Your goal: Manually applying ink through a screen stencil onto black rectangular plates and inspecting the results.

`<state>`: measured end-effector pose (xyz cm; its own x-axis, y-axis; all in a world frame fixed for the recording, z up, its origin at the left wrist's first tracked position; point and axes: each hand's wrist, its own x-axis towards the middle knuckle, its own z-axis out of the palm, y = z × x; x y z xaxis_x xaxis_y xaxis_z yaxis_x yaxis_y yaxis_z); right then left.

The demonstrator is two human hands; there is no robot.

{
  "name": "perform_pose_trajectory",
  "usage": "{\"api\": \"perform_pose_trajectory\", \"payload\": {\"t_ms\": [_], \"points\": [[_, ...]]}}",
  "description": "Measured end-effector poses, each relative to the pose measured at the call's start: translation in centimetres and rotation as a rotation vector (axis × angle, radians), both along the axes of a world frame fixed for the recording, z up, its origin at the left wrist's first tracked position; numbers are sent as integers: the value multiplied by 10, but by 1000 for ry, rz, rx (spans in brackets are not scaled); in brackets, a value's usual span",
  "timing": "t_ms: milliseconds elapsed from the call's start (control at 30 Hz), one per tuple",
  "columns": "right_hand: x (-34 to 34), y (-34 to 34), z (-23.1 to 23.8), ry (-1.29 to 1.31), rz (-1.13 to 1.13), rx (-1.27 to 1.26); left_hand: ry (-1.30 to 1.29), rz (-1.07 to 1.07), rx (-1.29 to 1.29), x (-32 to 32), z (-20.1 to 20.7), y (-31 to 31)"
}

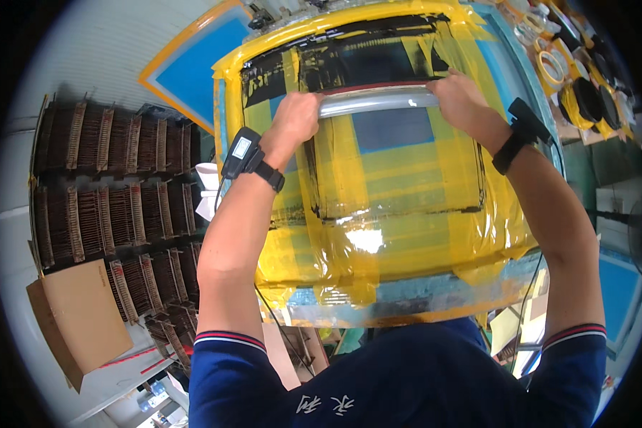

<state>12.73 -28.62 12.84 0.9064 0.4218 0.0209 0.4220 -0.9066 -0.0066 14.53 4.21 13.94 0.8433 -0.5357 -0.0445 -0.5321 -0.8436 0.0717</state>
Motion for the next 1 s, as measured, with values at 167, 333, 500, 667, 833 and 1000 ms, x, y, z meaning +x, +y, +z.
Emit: {"api": "perform_pose_trajectory", "payload": {"t_ms": [167,333,500,667,833,1000], "points": [[21,1,16,-26,13,32,97,113,86,21,8,-8],[23,21,19,-81,176,363,9,54,-10,-3,37,-12],[74,17,22,-91,152,341,-88,277,-593,-95,63,6],[139,18,28,-110,143,336,260,534,-781,-222,56,44],[206,29,42,-55,69,231,512,924,-1054,-340,37,56],[196,29,89,-344,81,458,865,1335,-1490,-434,22,55]]}}
